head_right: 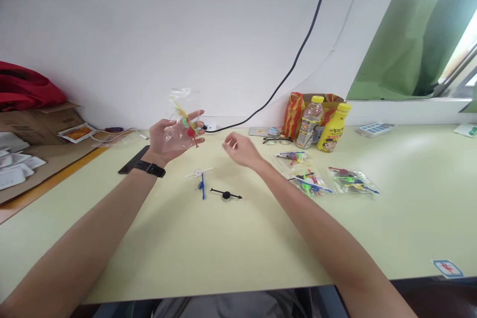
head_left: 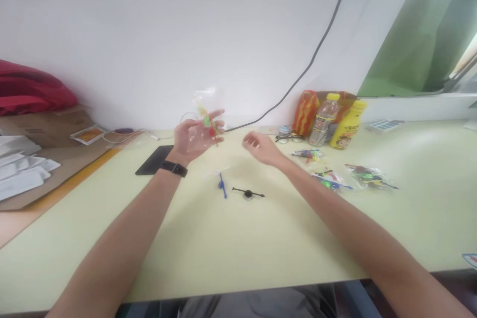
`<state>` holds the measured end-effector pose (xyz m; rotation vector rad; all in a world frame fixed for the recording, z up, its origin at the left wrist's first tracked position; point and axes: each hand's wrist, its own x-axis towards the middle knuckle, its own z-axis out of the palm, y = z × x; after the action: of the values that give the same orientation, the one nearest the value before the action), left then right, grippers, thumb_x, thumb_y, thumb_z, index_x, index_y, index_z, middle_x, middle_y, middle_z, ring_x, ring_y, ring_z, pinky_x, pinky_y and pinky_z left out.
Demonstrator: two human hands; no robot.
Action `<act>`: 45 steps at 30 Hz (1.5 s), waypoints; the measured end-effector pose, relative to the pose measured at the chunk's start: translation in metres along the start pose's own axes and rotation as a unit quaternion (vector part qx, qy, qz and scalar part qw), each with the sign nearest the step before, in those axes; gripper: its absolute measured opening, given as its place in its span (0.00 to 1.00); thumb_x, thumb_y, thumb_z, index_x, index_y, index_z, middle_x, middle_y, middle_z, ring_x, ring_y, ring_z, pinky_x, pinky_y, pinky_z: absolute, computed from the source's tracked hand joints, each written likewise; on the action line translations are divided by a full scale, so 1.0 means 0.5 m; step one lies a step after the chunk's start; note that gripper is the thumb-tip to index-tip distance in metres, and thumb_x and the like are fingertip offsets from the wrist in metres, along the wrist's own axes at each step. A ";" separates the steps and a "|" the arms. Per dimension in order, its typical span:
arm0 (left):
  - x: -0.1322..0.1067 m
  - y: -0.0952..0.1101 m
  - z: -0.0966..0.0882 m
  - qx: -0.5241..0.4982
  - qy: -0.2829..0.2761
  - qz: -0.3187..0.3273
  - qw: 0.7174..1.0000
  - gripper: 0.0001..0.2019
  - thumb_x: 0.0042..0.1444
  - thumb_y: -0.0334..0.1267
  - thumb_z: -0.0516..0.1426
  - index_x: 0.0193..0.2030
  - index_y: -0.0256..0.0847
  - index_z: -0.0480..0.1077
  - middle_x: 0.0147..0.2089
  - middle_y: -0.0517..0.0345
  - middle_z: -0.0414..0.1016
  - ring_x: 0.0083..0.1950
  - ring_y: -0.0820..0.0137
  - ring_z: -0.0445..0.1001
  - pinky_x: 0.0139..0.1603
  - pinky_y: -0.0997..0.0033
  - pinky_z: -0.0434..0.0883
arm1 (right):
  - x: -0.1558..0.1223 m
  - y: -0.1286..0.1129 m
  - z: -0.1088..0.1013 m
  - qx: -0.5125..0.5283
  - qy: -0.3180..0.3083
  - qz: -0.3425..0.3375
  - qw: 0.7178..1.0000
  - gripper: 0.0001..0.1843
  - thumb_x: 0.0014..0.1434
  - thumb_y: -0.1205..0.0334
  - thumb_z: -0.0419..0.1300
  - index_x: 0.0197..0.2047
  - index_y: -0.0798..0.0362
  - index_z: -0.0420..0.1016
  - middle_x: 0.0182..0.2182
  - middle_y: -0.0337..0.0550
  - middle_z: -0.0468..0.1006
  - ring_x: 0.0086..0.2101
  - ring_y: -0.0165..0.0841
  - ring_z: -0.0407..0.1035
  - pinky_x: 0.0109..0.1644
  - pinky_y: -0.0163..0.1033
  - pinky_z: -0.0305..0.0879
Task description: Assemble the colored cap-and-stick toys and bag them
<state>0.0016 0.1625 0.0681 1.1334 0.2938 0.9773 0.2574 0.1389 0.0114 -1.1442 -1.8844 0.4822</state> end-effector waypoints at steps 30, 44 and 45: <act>0.002 -0.070 -0.035 0.426 0.041 -0.099 0.898 0.29 0.55 0.48 0.65 0.65 0.49 0.73 0.46 0.55 0.72 0.34 0.72 0.68 0.30 0.71 0.67 | -0.037 0.047 0.030 -0.196 -0.308 -0.083 0.927 0.05 0.67 0.71 0.58 0.41 0.54 0.74 0.44 0.49 0.78 0.41 0.36 0.72 0.45 0.37 0.65; 0.001 -0.071 -0.025 0.453 0.055 -0.027 0.890 0.38 0.54 0.43 0.69 0.69 0.51 0.59 0.55 0.51 0.70 0.48 0.63 0.76 0.42 0.65 0.76 | -0.036 0.041 0.011 -0.232 -0.328 -0.028 0.915 0.07 0.62 0.74 0.58 0.37 0.52 0.68 0.40 0.51 0.80 0.32 0.37 0.71 0.35 0.38 0.64; 0.001 -0.073 -0.028 0.457 0.057 -0.020 0.887 0.38 0.54 0.43 0.70 0.67 0.51 0.58 0.56 0.51 0.70 0.48 0.63 0.77 0.42 0.65 0.77 | -0.036 0.042 0.010 -0.228 -0.325 -0.026 0.917 0.07 0.62 0.74 0.58 0.37 0.52 0.68 0.39 0.50 0.80 0.31 0.36 0.70 0.34 0.38 0.63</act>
<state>0.0115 0.1687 0.0307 1.9109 0.9364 0.8738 0.2685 0.1346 -0.0140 -1.3292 -2.7055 0.4366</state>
